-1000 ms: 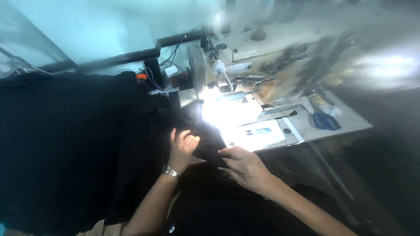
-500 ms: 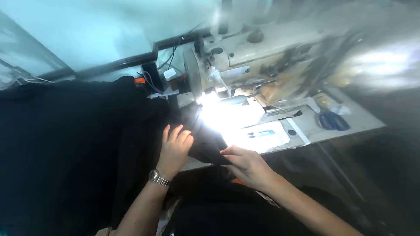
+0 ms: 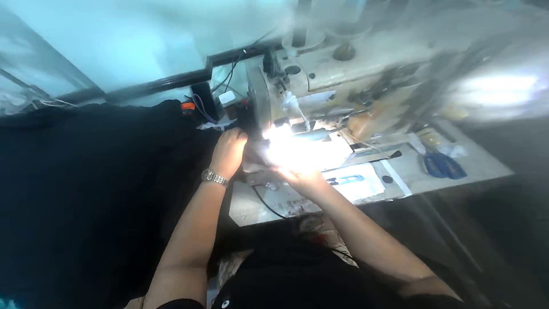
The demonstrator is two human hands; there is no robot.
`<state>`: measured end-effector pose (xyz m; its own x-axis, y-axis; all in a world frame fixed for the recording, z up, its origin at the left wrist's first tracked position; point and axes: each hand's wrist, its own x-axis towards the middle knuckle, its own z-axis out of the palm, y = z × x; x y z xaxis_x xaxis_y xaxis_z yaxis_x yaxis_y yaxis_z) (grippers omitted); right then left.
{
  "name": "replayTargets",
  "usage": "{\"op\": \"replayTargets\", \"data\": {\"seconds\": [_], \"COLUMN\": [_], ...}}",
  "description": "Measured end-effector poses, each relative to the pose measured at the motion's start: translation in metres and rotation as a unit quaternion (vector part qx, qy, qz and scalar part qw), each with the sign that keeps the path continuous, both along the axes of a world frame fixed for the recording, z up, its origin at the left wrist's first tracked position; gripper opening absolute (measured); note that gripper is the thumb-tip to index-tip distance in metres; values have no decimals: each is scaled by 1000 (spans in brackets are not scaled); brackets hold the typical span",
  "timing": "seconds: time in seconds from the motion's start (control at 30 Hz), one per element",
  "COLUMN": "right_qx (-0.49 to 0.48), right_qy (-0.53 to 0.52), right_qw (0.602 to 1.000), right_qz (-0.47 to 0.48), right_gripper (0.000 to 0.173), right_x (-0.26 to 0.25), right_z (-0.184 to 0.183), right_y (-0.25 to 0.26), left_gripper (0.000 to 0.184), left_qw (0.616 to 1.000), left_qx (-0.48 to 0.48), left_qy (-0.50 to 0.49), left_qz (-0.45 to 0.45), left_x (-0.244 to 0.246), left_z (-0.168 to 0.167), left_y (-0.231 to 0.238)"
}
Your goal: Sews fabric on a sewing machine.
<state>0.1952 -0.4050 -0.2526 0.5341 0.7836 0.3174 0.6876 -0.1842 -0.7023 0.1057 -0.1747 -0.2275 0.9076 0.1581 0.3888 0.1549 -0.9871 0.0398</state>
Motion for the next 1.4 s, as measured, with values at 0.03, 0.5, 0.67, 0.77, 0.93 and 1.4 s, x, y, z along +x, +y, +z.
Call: {"op": "replayTargets", "data": {"seconds": [0.03,0.5,0.67,0.77,0.93,1.4], "right_qx": [-10,24,50,58,55,-26], "right_qy": [1,-180,-197,-222,-215,-158], "right_qw": [1000,982,978,972,974,983], "right_qz": [-5,61,51,38,53,92], "right_gripper": [27,28,30,30,31,23], "right_x": [0,-36,-54,-48,-44,-37], "right_z": [2,-20,-29,-29,-28,-20], "right_y": [2,-49,-73,-77,-81,-76], "left_gripper": [21,38,43,23,9,14], "left_qw": [1000,919,988,995,997,991], "left_qx": [3,-209,-27,24,48,112], "left_qy": [8,86,-36,-49,6,47], "left_qz": [10,-323,-149,-82,-54,-56], "left_x": [-3,-107,-79,-76,-92,-87], "left_z": [5,29,-35,-33,-11,-5], "left_y": [0,-119,-90,-75,-81,-81]}}
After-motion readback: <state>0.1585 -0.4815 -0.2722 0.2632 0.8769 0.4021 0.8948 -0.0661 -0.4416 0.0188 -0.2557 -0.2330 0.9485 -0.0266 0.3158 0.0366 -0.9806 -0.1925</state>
